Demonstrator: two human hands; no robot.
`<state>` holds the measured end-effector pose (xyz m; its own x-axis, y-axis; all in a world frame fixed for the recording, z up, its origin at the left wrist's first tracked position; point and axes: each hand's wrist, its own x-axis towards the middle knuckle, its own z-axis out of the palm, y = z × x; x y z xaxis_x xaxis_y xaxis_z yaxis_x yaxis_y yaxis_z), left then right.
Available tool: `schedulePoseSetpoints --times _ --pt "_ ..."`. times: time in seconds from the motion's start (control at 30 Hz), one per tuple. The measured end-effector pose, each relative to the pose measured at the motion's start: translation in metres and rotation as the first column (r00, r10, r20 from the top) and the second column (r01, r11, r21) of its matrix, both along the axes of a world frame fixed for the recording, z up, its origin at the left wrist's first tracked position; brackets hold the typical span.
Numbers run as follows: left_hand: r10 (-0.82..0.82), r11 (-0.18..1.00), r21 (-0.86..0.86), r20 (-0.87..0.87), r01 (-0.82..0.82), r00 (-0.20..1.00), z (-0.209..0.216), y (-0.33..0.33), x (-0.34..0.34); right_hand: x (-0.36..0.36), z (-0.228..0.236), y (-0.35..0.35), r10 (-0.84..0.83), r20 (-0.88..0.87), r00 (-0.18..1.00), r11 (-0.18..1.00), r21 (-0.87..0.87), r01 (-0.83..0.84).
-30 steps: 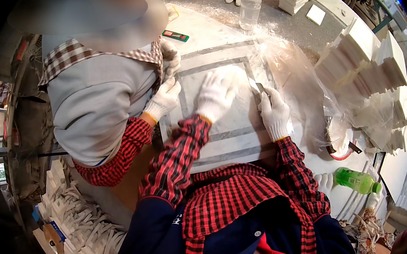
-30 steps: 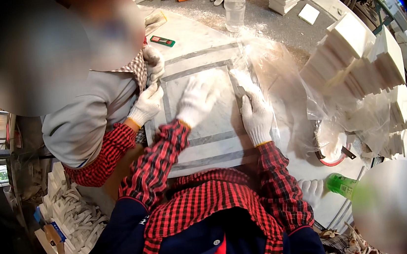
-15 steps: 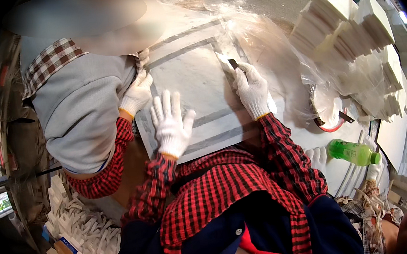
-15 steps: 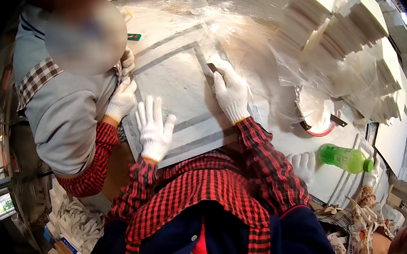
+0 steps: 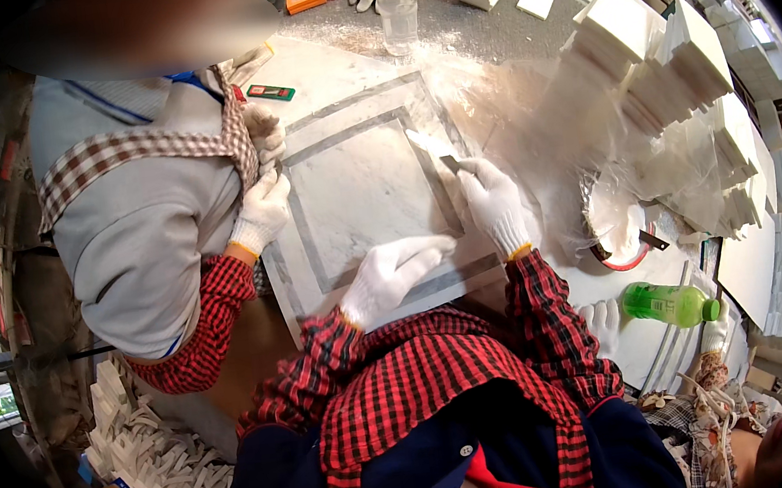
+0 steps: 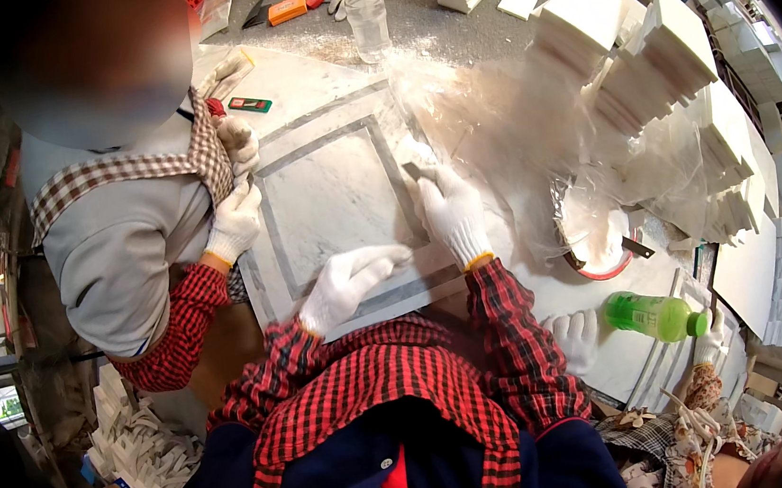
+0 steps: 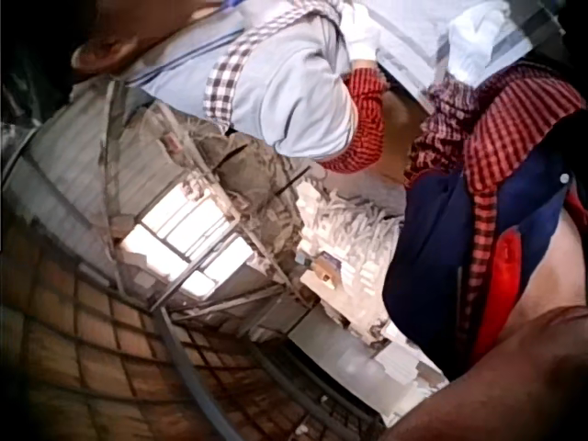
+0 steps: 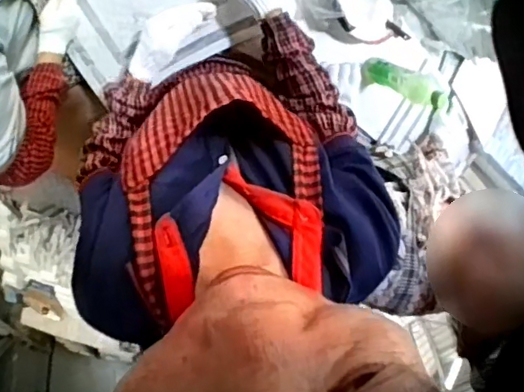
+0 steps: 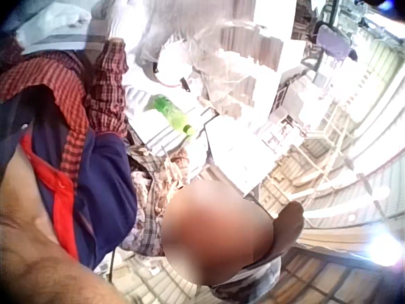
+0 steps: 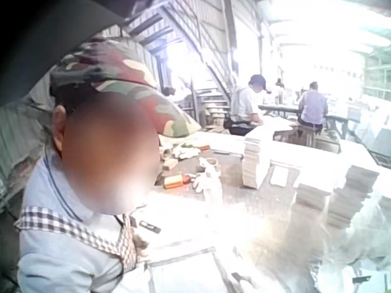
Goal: The person scrapes a white stone slab with a metal tool, removing residue from the surface. They periodically pour water from a plastic bottle onto the slab to assist in the cleaning process.
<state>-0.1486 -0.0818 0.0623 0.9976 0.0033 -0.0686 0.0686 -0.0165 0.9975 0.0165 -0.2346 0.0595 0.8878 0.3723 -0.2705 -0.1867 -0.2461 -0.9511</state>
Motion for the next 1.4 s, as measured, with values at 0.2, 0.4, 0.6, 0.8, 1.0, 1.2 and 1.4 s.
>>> schedulePoseSetpoints --times 0.2,0.4,0.6,0.8,1.0,1.2,1.4 --pt "0.028 0.952 0.295 0.190 -0.084 0.981 -0.005 -0.002 -0.021 0.001 -0.026 0.020 0.157 0.587 0.794 0.907 -0.403 0.118" --pt "-0.017 0.912 0.397 0.282 -0.100 0.959 -0.016 0.000 -0.013 -0.003 -0.024 0.014 0.199 0.592 0.781 0.876 -0.465 0.129" --pt "-0.105 0.919 0.394 0.227 0.008 0.968 -0.018 -0.005 -0.011 -0.026 -0.033 -0.020 0.263 0.453 0.852 0.883 -0.469 -0.023" --pt "-0.095 0.909 0.413 0.320 -0.048 0.943 -0.029 -0.006 -0.009 -0.041 -0.034 -0.041 0.287 0.203 0.936 0.882 -0.438 -0.175" --pt "-0.073 0.928 0.372 0.254 -0.028 0.964 -0.023 -0.011 -0.009 -0.037 -0.033 -0.053 0.198 0.216 0.956 0.916 -0.387 -0.102" --pt "0.023 0.970 0.241 0.058 -0.037 0.998 -0.007 -0.009 -0.008 -0.026 -0.018 -0.032 0.189 0.399 0.898 0.893 -0.451 0.013" --pt "0.006 0.916 0.389 0.232 -0.098 0.973 -0.015 -0.007 -0.004 -0.018 -0.024 -0.010 0.126 0.606 0.785 0.925 -0.358 0.128"
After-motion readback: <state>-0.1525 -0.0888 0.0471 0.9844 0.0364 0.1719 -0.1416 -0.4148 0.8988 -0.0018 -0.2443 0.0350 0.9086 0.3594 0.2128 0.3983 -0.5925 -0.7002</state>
